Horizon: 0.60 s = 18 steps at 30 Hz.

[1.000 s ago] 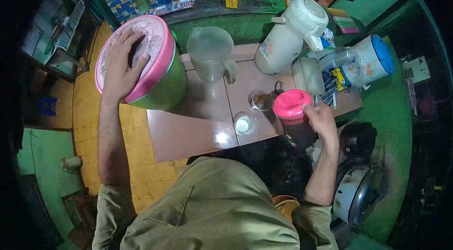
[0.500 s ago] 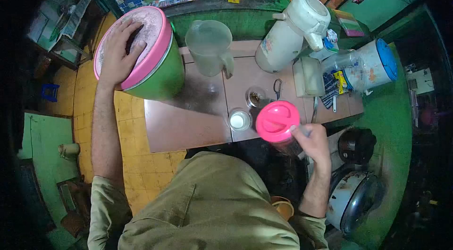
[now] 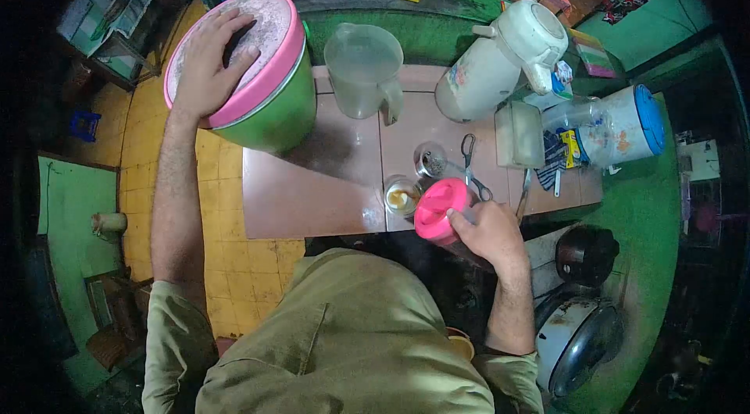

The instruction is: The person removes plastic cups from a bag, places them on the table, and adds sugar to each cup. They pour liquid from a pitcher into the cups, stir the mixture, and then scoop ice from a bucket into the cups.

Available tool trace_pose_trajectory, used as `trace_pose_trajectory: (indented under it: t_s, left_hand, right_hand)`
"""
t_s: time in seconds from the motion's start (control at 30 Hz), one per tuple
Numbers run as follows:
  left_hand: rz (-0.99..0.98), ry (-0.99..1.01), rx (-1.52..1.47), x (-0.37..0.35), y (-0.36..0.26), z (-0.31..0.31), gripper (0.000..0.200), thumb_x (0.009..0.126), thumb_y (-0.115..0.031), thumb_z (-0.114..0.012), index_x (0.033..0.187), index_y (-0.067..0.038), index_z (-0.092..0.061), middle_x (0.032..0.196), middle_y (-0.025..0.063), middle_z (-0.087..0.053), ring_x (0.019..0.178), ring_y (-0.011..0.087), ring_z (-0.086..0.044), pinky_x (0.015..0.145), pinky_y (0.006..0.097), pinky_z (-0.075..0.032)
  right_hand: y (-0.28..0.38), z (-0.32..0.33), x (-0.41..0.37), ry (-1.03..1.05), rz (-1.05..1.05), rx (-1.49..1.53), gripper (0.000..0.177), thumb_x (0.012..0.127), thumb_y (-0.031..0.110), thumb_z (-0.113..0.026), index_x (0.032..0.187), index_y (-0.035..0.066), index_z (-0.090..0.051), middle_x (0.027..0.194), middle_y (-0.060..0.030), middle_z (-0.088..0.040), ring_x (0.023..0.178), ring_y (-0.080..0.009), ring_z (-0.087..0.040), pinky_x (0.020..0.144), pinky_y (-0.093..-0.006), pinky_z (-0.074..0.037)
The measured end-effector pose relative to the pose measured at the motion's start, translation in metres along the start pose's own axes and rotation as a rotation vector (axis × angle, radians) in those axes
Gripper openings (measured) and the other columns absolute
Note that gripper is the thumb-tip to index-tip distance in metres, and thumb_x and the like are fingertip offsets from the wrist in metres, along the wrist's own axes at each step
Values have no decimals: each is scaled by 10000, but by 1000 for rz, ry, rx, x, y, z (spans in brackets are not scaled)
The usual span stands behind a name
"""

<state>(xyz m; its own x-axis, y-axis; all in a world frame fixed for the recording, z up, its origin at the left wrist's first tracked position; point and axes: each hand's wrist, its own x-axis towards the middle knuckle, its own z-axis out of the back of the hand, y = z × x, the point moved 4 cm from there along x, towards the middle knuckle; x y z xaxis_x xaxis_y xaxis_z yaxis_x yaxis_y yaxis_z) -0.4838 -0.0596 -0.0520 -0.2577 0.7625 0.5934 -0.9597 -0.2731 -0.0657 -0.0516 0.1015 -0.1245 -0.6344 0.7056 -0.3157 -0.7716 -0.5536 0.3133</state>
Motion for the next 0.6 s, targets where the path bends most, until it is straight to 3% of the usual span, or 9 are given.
trace_pose_trajectory:
  t_s: [0.17, 0.6]
  left_hand:
    - [-21, -6, -6, 0, -1, 1, 492, 880, -382, -641, 1287, -110, -591, 1361, 167, -540, 1324, 364, -438, 1119, 485, -295]
    - [-16, 4, -45, 1, -2, 3, 485, 868, -359, -657, 1280, -109, -596, 1361, 166, -537, 1317, 353, -441, 1122, 471, -295]
  right_hand:
    - [14, 10, -1, 19, 0, -23, 532, 832, 449, -666, 738, -75, -682, 705, -300, -628, 755, -452, -664, 739, -507, -523]
    - [18, 16, -1, 55, -4, -17, 524, 821, 450, -676, 788, -73, -692, 735, -307, -635, 785, -457, -665, 751, -507, -525]
